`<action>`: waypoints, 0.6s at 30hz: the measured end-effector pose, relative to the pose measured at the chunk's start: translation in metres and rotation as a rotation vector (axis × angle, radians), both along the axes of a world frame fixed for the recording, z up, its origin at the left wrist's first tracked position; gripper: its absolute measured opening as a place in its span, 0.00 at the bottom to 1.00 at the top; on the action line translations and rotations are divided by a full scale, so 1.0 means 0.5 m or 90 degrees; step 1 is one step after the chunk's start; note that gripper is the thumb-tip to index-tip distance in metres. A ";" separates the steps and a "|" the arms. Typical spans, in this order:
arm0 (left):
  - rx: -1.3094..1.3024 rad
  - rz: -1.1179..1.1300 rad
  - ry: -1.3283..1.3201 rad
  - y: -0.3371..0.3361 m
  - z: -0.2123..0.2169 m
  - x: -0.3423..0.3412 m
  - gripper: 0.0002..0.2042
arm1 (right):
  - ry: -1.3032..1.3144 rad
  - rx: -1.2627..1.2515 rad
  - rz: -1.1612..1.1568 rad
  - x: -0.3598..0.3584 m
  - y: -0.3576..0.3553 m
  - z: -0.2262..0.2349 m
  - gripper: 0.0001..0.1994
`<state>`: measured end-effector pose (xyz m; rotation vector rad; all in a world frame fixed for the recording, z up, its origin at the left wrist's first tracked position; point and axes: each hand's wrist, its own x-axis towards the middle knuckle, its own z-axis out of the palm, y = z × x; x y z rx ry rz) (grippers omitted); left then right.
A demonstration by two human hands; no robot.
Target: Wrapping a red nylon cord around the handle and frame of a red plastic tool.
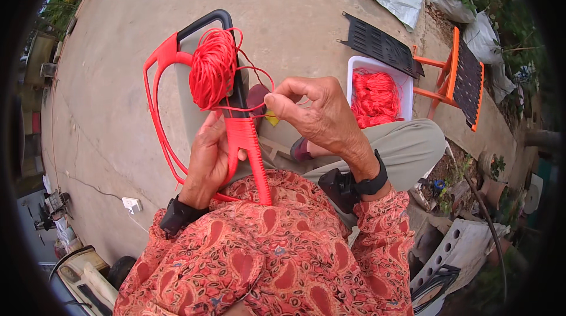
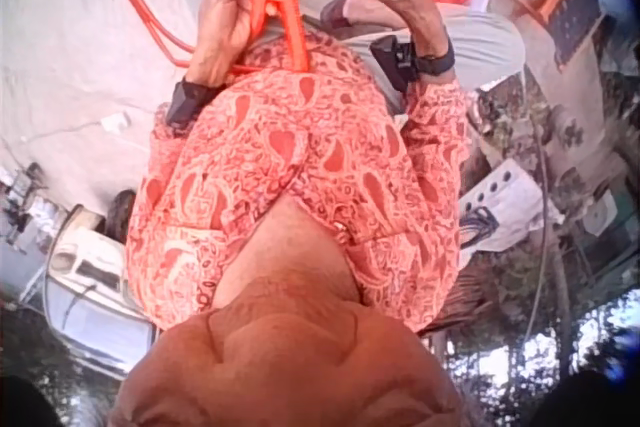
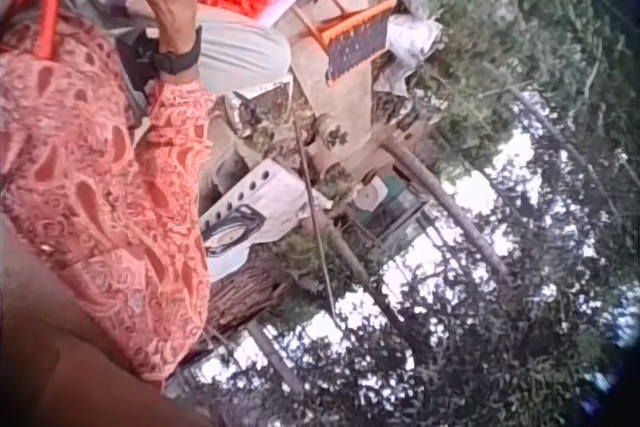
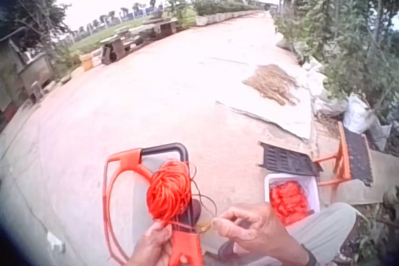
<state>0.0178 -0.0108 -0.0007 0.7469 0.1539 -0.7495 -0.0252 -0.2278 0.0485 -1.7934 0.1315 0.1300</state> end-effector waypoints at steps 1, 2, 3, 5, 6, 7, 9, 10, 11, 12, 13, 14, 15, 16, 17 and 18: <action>0.028 -0.010 0.004 -0.002 0.003 0.001 0.14 | 0.000 0.003 -0.005 -0.002 0.009 -0.047 0.07; 0.054 -0.023 0.008 -0.004 0.006 0.002 0.12 | -0.126 -0.051 -0.035 -0.002 0.025 -0.094 0.09; 0.058 -0.024 0.009 -0.006 0.006 0.004 0.12 | -0.252 -0.104 -0.061 0.002 0.039 -0.122 0.10; 0.056 -0.039 0.033 -0.011 0.002 0.006 0.11 | -0.209 -0.039 -0.073 0.016 0.054 -0.140 0.12; 0.059 -0.041 0.032 -0.011 0.001 0.007 0.11 | -0.167 0.023 -0.083 0.023 0.059 -0.144 0.13; 0.070 -0.044 0.032 -0.011 -0.001 0.007 0.11 | -0.168 0.024 -0.085 0.027 0.061 -0.146 0.13; 0.083 -0.049 0.030 -0.010 -0.003 0.008 0.11 | -0.013 0.197 -0.013 0.033 0.067 -0.150 0.15; 0.096 -0.052 0.032 -0.008 -0.004 0.009 0.11 | -0.014 0.199 -0.014 0.035 0.075 -0.155 0.15; 0.109 -0.056 0.035 -0.008 -0.004 0.009 0.11 | -0.045 0.180 0.025 0.036 0.085 -0.161 0.16; 0.110 -0.056 0.035 -0.006 -0.004 0.009 0.11 | -0.074 0.160 0.065 0.037 0.094 -0.161 0.16; 0.140 -0.060 0.036 -0.005 -0.003 0.009 0.10 | -0.074 0.161 0.065 0.037 0.098 -0.158 0.16; 0.170 -0.065 0.036 -0.004 -0.002 0.009 0.09 | -0.067 0.217 0.068 0.036 0.101 -0.152 0.16; 0.170 -0.066 0.036 -0.005 0.001 0.009 0.09 | -0.061 0.272 0.068 0.036 0.102 -0.146 0.16; 0.191 -0.068 0.053 -0.008 0.005 0.008 0.09 | -0.061 0.272 0.067 0.035 0.101 -0.153 0.16; 0.212 -0.070 0.070 -0.010 0.007 0.007 0.09 | -0.039 0.269 0.047 0.032 0.099 -0.168 0.15; 0.213 -0.068 0.070 -0.011 0.007 0.006 0.09 | -0.016 0.267 0.030 0.031 0.096 -0.176 0.15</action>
